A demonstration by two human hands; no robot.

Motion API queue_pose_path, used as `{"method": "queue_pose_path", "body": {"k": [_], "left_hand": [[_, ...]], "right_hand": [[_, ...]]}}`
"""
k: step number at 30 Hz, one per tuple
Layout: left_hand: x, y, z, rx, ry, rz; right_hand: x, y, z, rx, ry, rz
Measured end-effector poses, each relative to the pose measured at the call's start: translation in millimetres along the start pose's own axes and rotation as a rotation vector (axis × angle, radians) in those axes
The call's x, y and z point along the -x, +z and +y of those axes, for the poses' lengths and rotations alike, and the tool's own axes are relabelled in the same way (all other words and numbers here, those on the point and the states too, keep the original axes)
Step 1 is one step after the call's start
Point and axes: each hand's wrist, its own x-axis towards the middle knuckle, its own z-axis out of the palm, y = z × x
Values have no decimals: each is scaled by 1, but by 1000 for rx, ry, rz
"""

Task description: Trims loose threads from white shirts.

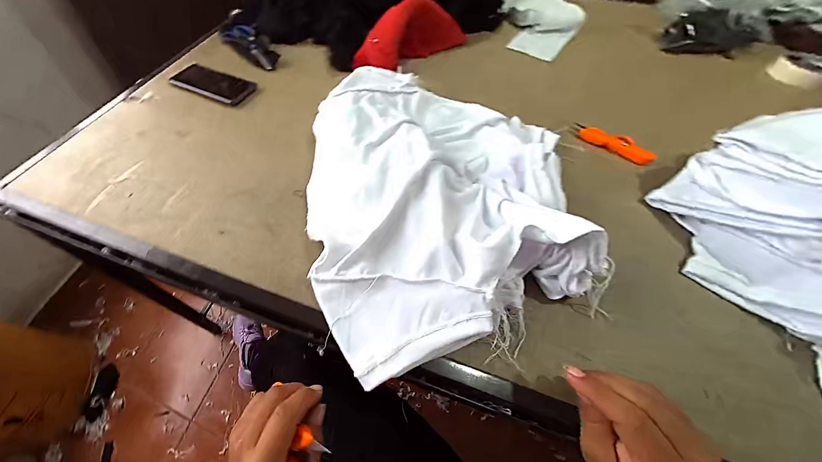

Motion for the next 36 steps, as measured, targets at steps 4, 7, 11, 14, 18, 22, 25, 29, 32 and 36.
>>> {"method": "queue_pose_path", "body": {"k": [4,7,11,14,18,22,25,29,32,36], "left_hand": [[-53,15,13,28,165,-53],[-79,31,23,-28,190,-172],[-95,63,27,-144,298,-375],[-103,64,26,-67,226,-387],[-103,45,33,93,40,-279],[-99,36,65,206,19,-242],[-90,37,102,225,100,-219],[-79,24,139,383,166,-219],[-73,-9,151,416,171,-214],[-77,-34,135,246,146,-109]], "right_hand": [[-1,2,-4,33,31,-32],[-1,3,-5,19,83,-18],[-17,9,-22,-136,258,57],[-39,22,-36,-253,358,16],[-65,43,-40,-378,346,-137],[-80,41,-41,-727,405,-193],[-78,35,-47,-1041,444,-260],[-70,35,-65,-1170,490,-43],[-74,31,-63,-998,419,144],[-92,19,-47,-942,472,-49]]}}
